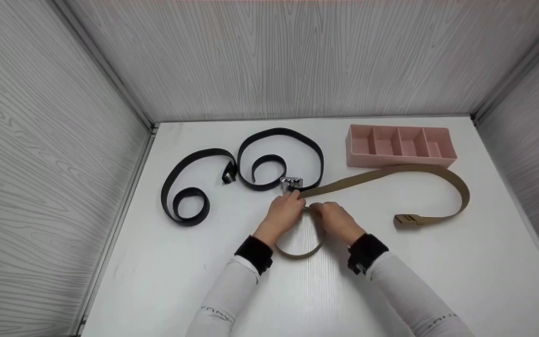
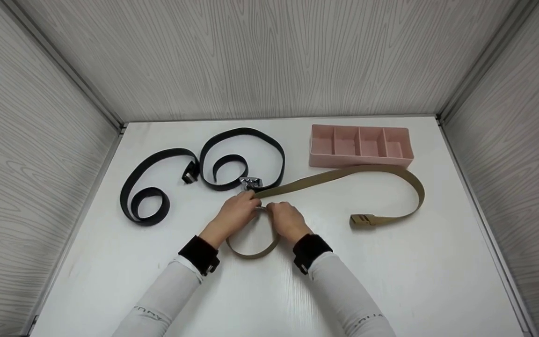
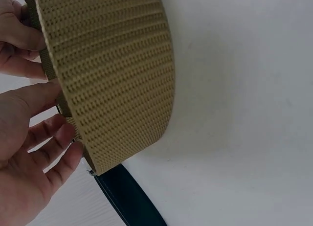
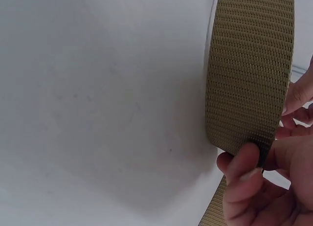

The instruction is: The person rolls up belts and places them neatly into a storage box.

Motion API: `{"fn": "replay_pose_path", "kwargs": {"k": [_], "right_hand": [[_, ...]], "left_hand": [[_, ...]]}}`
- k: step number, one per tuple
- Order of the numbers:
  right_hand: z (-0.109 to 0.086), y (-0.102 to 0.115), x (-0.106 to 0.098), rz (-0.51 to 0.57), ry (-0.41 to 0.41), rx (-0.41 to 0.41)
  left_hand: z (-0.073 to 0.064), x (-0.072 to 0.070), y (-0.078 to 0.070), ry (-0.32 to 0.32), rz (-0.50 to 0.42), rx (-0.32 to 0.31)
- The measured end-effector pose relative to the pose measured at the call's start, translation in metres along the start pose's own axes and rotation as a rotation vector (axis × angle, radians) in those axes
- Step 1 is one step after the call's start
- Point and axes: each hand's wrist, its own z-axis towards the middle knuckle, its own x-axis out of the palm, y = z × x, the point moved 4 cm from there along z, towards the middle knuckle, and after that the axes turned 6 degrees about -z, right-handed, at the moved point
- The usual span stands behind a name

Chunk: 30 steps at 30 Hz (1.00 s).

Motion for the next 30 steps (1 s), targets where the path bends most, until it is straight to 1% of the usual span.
{"fn": "replay_pose_path", "kwargs": {"k": [2,4,7,9,12,15,18,20,22,24,26,30], "right_hand": [[0.001,-0.002,0.000,0.032,-0.009,0.016],[0.002,-0.006,0.000,0.077,-0.003,0.061],[0.003,-0.012,0.000,0.136,0.016,0.141],[0.003,-0.015,-0.001,0.194,0.039,0.196],[0.001,-0.020,0.000,0.272,0.074,0.239],[-0.005,-0.021,0.001,0.331,0.106,0.265],[-0.013,-0.018,-0.002,0.326,0.136,0.272],[-0.019,-0.015,-0.003,0.328,0.179,0.291],[-0.025,-0.013,-0.003,0.324,0.226,0.307],[-0.029,-0.011,-0.003,0.315,0.255,0.328],[-0.030,-0.012,-0.003,0.307,0.247,0.346],[-0.026,-0.016,-0.002,0.313,0.177,0.371]], "left_hand": [[0.002,0.002,0.000,0.033,0.016,-0.020],[0.003,0.004,-0.001,0.068,0.012,-0.037],[0.004,0.008,-0.001,0.124,-0.029,-0.066],[0.003,0.012,0.000,0.160,-0.066,-0.085],[0.002,0.014,0.000,0.176,-0.101,-0.118],[0.001,0.013,0.003,0.165,-0.112,-0.165],[0.000,0.010,0.005,0.151,-0.128,-0.223],[0.000,0.009,0.006,0.144,-0.141,-0.255],[0.000,0.009,0.007,0.136,-0.156,-0.279],[-0.001,0.008,0.006,0.137,-0.173,-0.290],[-0.002,0.006,0.004,0.146,-0.192,-0.289],[-0.004,0.003,-0.001,0.201,-0.242,-0.249]]}}
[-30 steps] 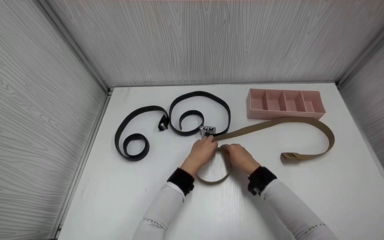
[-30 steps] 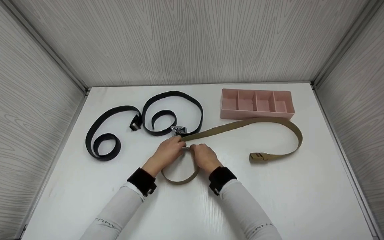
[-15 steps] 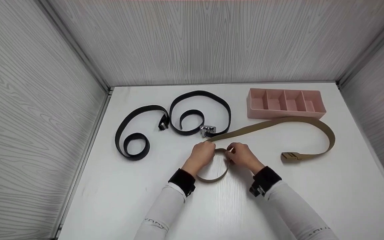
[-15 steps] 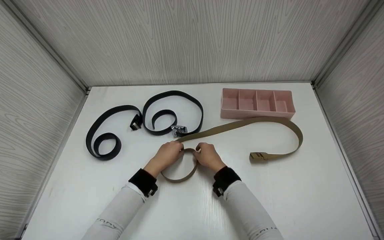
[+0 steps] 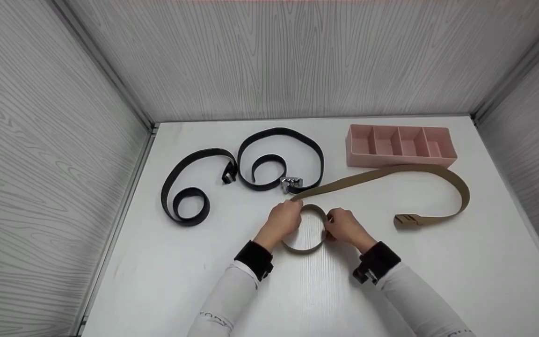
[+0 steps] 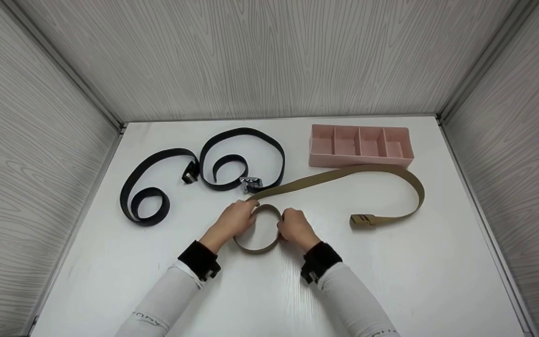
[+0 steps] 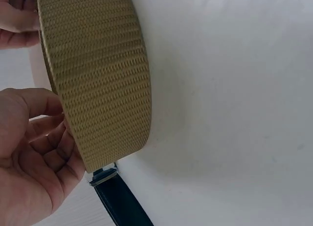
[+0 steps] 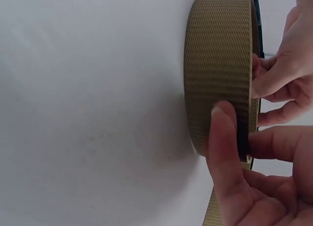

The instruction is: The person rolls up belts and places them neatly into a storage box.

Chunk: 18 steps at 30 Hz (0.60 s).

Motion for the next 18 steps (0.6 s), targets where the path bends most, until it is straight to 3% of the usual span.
{"fn": "replay_pose_path", "kwargs": {"k": [4,7,12,18], "right_hand": [[0.007,-0.001,-0.001,0.011,-0.028,-0.007],[0.011,0.000,-0.002,-0.008,-0.038,-0.027],[0.015,0.003,-0.002,-0.033,-0.044,-0.058],[0.018,0.004,-0.002,-0.086,-0.047,-0.111]], "left_hand": [[-0.006,-0.001,-0.003,0.093,-0.033,0.053],[-0.009,-0.003,-0.002,0.127,-0.052,0.079],[-0.011,-0.002,0.005,0.075,-0.018,0.136],[-0.011,0.001,0.008,0.029,0.016,0.256]]}}
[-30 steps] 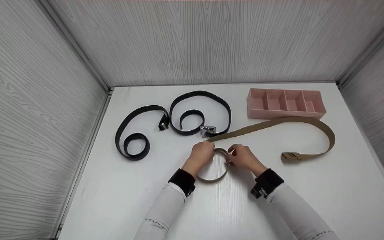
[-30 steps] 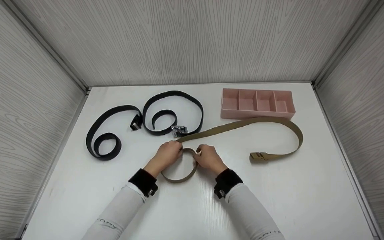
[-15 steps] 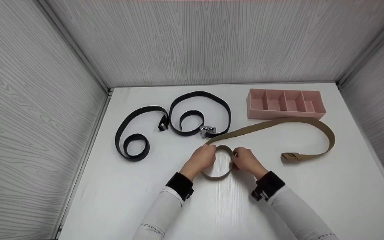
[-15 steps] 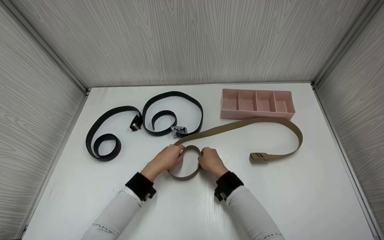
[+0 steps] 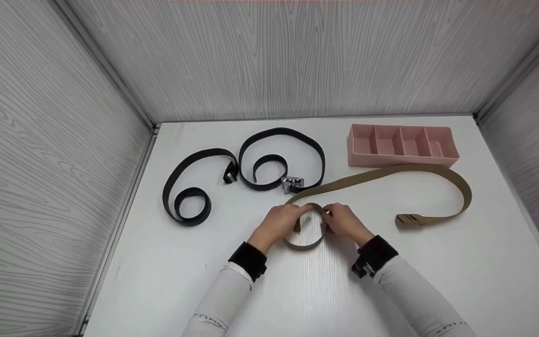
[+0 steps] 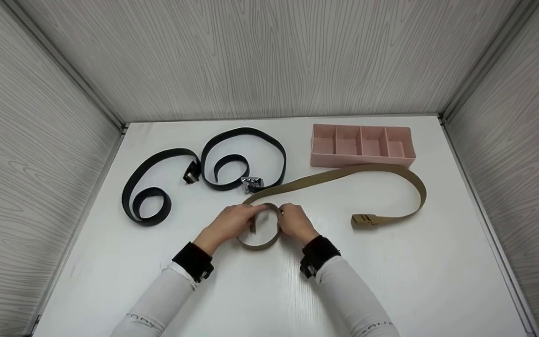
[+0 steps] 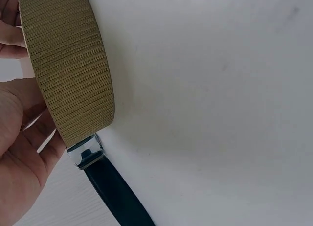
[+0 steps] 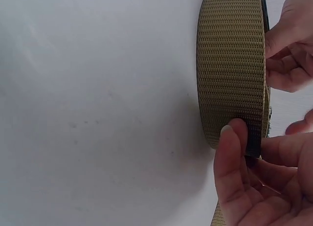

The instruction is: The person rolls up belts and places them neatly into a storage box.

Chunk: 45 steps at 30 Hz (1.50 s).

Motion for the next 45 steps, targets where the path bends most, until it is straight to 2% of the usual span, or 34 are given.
{"fn": "replay_pose_path", "kwargs": {"k": [2,6,9,12,17,20,23,25,29,33,37,45], "right_hand": [[0.000,0.000,0.001,0.005,0.003,-0.030],[-0.003,0.000,0.002,0.061,0.013,-0.075],[-0.005,-0.002,0.003,0.111,0.014,-0.080],[-0.007,-0.004,0.003,0.132,0.014,-0.086],[-0.007,-0.008,0.000,0.154,0.040,-0.124],[-0.006,-0.011,-0.006,0.053,-0.019,-0.191],[-0.004,-0.018,-0.016,-0.141,-0.141,-0.234],[0.000,-0.023,-0.023,-0.249,-0.196,-0.224],[0.013,-0.033,-0.037,-0.346,-0.222,-0.201],[0.024,-0.041,-0.045,-0.348,-0.229,-0.238],[0.028,-0.050,-0.049,-0.275,-0.254,-0.265],[0.022,-0.077,-0.065,-0.142,-0.303,-0.186]], "left_hand": [[0.000,0.000,0.000,-0.010,0.031,0.033],[-0.002,-0.002,0.002,-0.062,0.036,0.036],[-0.005,0.000,0.004,-0.098,0.050,0.057],[-0.009,0.000,0.004,-0.109,0.118,0.104],[-0.016,-0.002,0.007,-0.124,0.171,0.120],[-0.019,-0.003,0.009,-0.132,0.189,0.125],[-0.022,-0.004,0.011,-0.130,0.201,0.139],[-0.022,-0.003,0.011,-0.120,0.205,0.155],[-0.024,-0.004,0.010,-0.091,0.189,0.180],[-0.025,-0.004,0.009,-0.069,0.169,0.151],[-0.027,-0.005,0.011,-0.075,0.187,0.086],[-0.035,-0.012,0.026,-0.104,0.176,-0.049]]}}
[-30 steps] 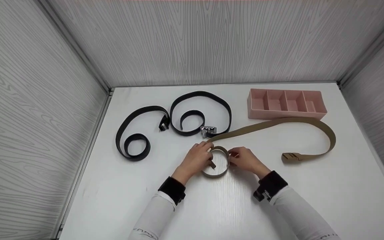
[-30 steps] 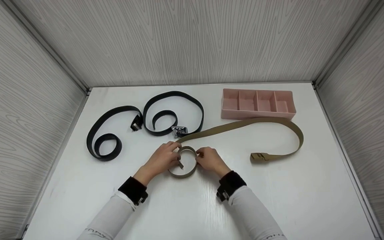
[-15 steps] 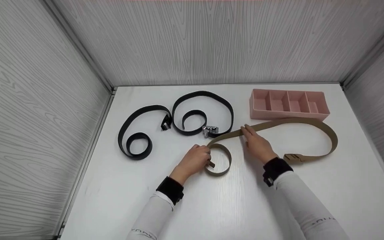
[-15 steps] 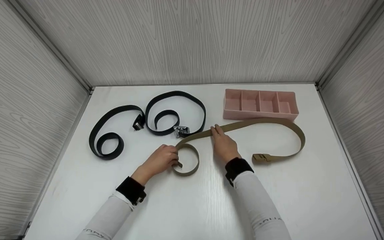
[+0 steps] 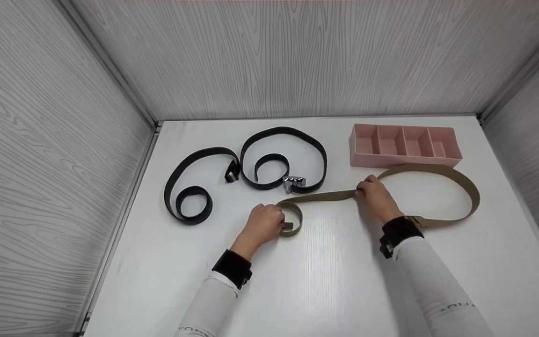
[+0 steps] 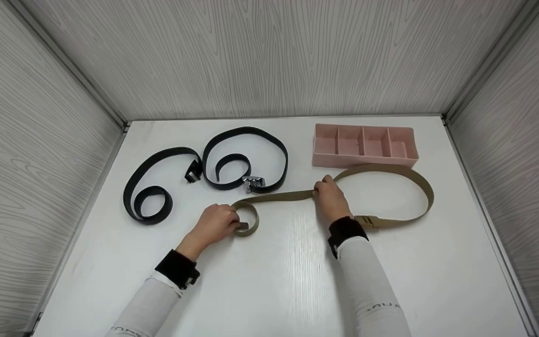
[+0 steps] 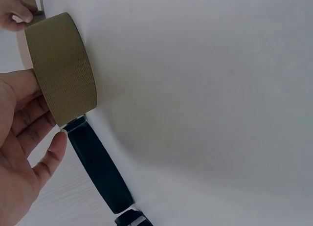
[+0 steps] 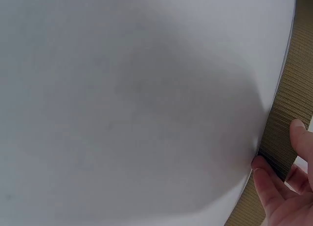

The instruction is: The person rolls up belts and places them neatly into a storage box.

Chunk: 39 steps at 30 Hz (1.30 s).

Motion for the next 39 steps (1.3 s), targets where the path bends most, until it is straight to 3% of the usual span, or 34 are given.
{"fn": "replay_pose_path", "kwargs": {"k": [6,14,21,26,31,34,36,39], "right_hand": [[-0.006,-0.019,-0.013,0.004,0.024,0.067],[-0.012,-0.031,-0.022,0.012,0.054,0.154],[-0.013,-0.036,-0.026,-0.023,-0.017,0.109],[-0.014,-0.034,-0.026,-0.036,0.008,0.123],[-0.014,-0.018,-0.027,-0.150,0.103,0.155],[-0.013,0.004,-0.024,-0.261,0.105,0.136],[-0.012,0.025,-0.019,-0.306,0.068,0.082],[-0.012,0.066,-0.004,-0.260,0.039,-0.080]], "left_hand": [[-0.009,-0.005,0.014,-0.011,-0.039,-0.070],[-0.016,-0.007,0.022,-0.029,-0.091,-0.096],[-0.018,-0.006,0.020,-0.044,-0.095,-0.109],[-0.022,0.000,0.019,-0.054,-0.147,-0.097],[-0.024,0.003,0.020,-0.094,-0.199,-0.054],[-0.024,0.002,0.020,-0.102,-0.213,-0.035],[-0.023,0.002,0.019,-0.092,-0.217,-0.031],[-0.021,0.001,0.017,-0.063,-0.218,-0.039]]}}
